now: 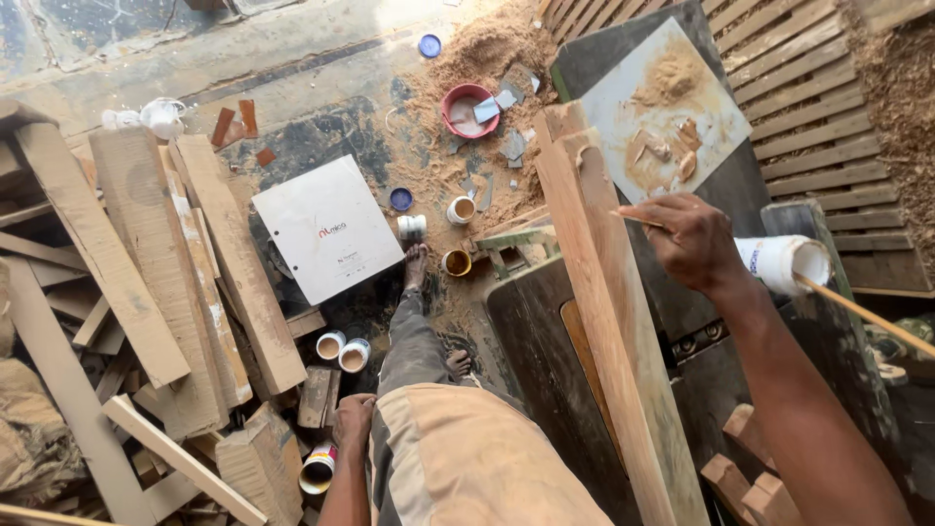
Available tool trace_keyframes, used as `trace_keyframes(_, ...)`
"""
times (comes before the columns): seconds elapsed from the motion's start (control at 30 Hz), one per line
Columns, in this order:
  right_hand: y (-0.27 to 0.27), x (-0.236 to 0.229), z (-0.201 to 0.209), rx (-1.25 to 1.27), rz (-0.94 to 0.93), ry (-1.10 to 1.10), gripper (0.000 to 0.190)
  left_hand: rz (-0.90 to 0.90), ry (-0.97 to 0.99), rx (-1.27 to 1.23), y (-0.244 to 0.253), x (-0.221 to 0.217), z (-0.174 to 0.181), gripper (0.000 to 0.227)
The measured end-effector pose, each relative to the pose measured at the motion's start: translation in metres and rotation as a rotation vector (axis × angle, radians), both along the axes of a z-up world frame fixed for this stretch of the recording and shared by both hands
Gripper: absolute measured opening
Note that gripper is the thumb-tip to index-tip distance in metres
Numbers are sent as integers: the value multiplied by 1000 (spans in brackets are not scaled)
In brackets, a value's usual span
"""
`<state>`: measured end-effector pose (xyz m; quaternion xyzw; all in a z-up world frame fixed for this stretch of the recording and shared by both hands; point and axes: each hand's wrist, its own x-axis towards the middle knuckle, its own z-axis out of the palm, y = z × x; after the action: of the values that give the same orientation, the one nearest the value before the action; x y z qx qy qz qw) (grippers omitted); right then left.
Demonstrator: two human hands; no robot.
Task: The person mixes a white substance with sawdust on a flat surface using a stick, then applies the mixture into cracks on a wooden plank with a small block. The person repeatedly mixes and applies the filler to smooth the wood surface.
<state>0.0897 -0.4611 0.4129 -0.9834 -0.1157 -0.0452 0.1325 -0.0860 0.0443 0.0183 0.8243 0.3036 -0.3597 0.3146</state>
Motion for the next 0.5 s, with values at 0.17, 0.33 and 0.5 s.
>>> trace_keyframes(0.17, -2, 69, -12, -43, -31, -22, 33, -15, 94, 41, 12, 43, 5, 27)
trace_keyframes(0.33, -10, 104, -32, -57, 6, -92, 29, -116, 128, 92, 10, 124, -5, 28)
trace_keyframes(0.5, -2, 99, -48, -92, -29, -68, 13, -92, -16, 59, 4, 174, 6, 27)
